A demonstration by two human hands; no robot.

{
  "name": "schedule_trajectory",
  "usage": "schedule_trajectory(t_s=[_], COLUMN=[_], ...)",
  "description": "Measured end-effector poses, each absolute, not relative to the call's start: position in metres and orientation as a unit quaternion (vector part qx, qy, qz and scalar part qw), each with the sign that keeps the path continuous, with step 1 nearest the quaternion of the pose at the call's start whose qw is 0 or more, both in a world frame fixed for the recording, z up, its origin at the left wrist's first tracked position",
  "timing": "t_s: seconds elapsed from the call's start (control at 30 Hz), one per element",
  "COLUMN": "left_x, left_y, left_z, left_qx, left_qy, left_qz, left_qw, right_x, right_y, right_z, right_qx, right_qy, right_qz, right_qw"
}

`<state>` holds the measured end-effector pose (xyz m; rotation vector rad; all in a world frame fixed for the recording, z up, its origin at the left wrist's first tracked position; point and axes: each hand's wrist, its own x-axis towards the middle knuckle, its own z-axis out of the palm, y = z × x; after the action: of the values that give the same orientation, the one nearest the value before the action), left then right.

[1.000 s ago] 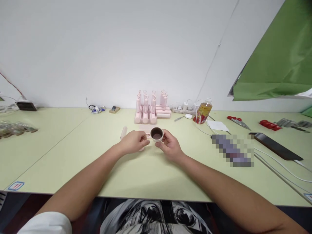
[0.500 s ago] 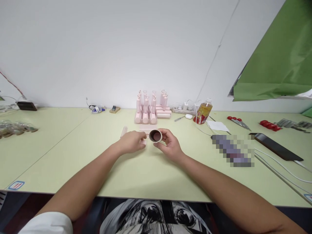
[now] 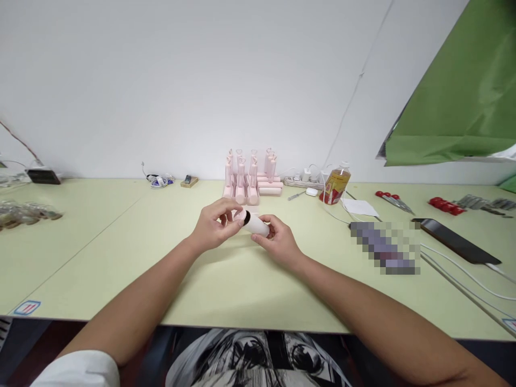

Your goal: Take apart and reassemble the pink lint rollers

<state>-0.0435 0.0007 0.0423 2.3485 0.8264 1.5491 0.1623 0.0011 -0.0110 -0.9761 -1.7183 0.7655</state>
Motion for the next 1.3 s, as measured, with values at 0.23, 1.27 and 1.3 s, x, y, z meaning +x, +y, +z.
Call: schedule_trajectory(t_s=[0.23, 1.27, 1.3], left_x=[-0.047, -0.039, -0.041], left_y=[0.005, 0.001, 0.003], left_z=[0.038, 0.034, 0.033], left_qx=[0.808, 0.844, 0.835], left_qy=[0.264, 0.284, 0.29], left_qz=[0.517, 0.439, 0.455], left_qw=[0.102, 0.119, 0.107], right_x=[0.162, 0.165, 0.166], right_y=[0.0, 0.004, 0.004], right_z=[-0.008, -0.009, -0.009], right_qx=[-0.416, -0.47, -0.468], right_qy=[-0.716, -0.662, -0.662], right_qz=[0.301, 0.34, 0.339], right_qw=[0.473, 0.475, 0.478])
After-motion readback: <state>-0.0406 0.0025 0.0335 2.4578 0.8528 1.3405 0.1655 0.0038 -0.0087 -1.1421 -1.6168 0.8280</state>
